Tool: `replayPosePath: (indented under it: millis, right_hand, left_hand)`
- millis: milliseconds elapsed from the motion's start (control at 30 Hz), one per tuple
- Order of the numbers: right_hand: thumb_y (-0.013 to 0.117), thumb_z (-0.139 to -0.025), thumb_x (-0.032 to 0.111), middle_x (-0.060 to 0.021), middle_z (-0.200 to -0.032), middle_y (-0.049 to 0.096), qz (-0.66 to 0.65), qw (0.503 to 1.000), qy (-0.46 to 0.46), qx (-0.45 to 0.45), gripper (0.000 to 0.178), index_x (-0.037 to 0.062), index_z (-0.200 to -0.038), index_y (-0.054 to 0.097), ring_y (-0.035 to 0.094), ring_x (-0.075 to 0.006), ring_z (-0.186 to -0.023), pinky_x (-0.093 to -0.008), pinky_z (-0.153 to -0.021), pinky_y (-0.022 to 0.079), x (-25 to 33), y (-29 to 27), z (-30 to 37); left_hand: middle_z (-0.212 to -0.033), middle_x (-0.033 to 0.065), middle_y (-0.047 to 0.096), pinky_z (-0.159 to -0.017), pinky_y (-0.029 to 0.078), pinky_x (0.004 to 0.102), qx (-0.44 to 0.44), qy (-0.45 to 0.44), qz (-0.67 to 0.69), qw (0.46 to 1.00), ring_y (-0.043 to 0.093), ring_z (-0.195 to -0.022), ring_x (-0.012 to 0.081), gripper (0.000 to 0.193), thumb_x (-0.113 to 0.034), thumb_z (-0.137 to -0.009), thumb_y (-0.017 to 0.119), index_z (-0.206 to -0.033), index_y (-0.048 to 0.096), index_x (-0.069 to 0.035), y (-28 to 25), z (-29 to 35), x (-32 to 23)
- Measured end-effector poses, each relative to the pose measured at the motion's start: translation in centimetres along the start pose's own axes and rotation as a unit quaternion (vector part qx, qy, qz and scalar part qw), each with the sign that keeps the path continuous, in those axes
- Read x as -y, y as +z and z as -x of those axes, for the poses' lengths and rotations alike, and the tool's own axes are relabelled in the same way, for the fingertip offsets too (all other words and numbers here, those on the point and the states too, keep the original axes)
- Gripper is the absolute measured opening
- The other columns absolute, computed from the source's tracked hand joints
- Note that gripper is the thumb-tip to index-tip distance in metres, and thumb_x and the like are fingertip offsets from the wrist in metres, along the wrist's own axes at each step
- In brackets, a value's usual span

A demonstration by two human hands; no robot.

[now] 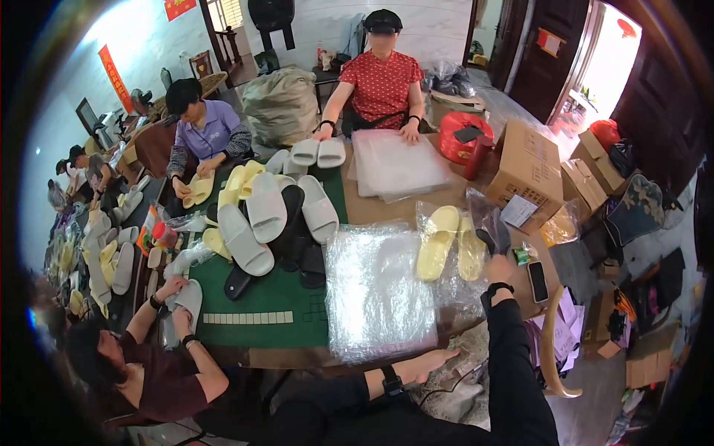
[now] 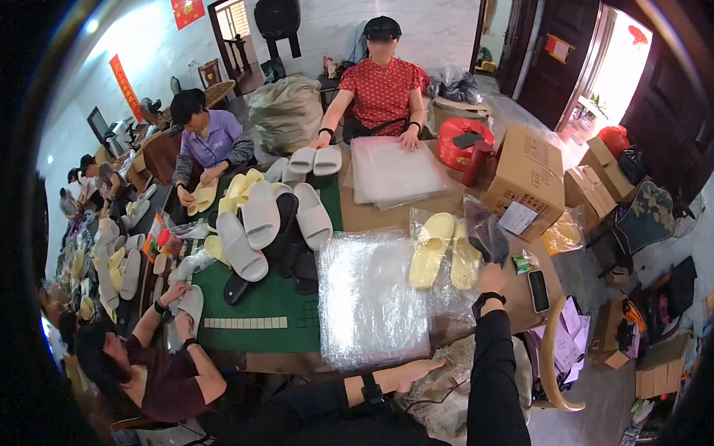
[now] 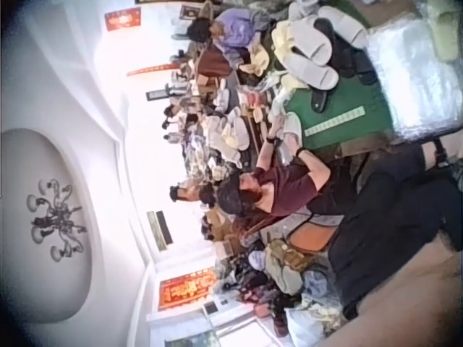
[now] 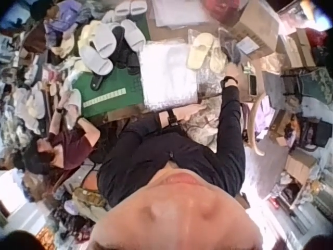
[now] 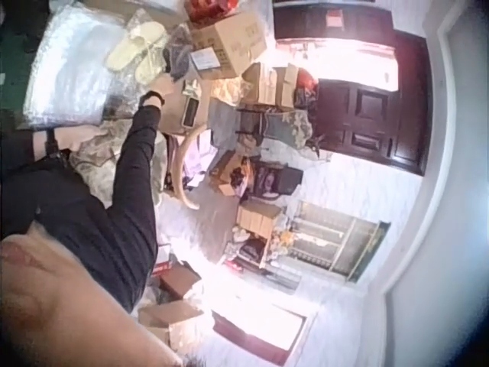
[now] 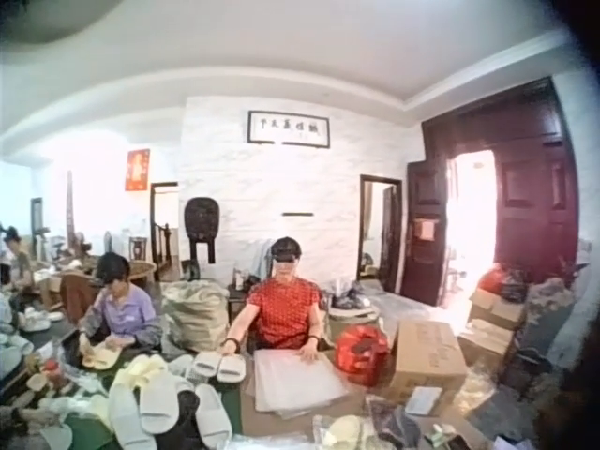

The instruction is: Organizing, matching pairs, and placing manufactured slippers into plastic bags for shipping.

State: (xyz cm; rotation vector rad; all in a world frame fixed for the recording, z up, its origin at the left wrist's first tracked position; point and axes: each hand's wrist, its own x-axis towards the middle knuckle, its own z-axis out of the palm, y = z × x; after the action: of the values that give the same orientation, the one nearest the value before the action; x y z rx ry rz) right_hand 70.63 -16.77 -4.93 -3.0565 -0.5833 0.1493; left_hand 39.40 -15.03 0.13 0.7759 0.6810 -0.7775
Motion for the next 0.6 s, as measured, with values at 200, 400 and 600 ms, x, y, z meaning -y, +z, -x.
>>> replayPosePath:
  millis: [200,400,600]
  right_hand:
    - [0.046,-0.086,0.014,-0.0093,-0.087,0.055,-0.413,0.825,-0.094,-0.374,0.018,-0.0012,-0.089,0.055,0.053,-0.0212,-0.073,-0.0335,-0.065,0.042,-2.2,-4.1,-2.1]
    - [0.044,-0.087,0.011,-0.0089,-0.097,0.057,-0.747,0.621,-0.059,-0.228,0.018,0.0008,-0.097,0.055,0.056,-0.0165,-0.090,-0.0269,-0.076,0.044,-8.1,-15.5,5.0]
    - [0.048,-0.088,0.013,-0.0076,-0.097,0.058,-0.620,0.713,-0.125,-0.301,0.019,0.0016,-0.102,0.054,0.056,-0.0185,-0.090,-0.0311,-0.082,0.044,-20.9,-15.9,18.3]
  left_hand:
    - [-0.121,0.0071,0.051,-0.090,0.041,0.0374,0.070,0.039,0.070,0.994,0.050,-0.107,0.0195,0.047,-0.043,-0.090,0.044,-0.123,0.047,-0.010,0.4,1.4,-0.3]
    - [-0.120,0.0086,0.052,-0.093,0.041,0.0401,0.120,0.110,0.173,0.971,0.051,-0.106,0.0223,0.048,-0.040,-0.090,0.043,-0.123,0.044,-0.006,1.0,3.6,-2.1]
    - [-0.123,0.0082,0.049,-0.094,0.040,0.0394,0.120,0.133,0.180,0.967,0.049,-0.110,0.0237,0.049,-0.042,-0.092,0.036,-0.125,0.042,-0.006,0.4,1.9,-2.3]
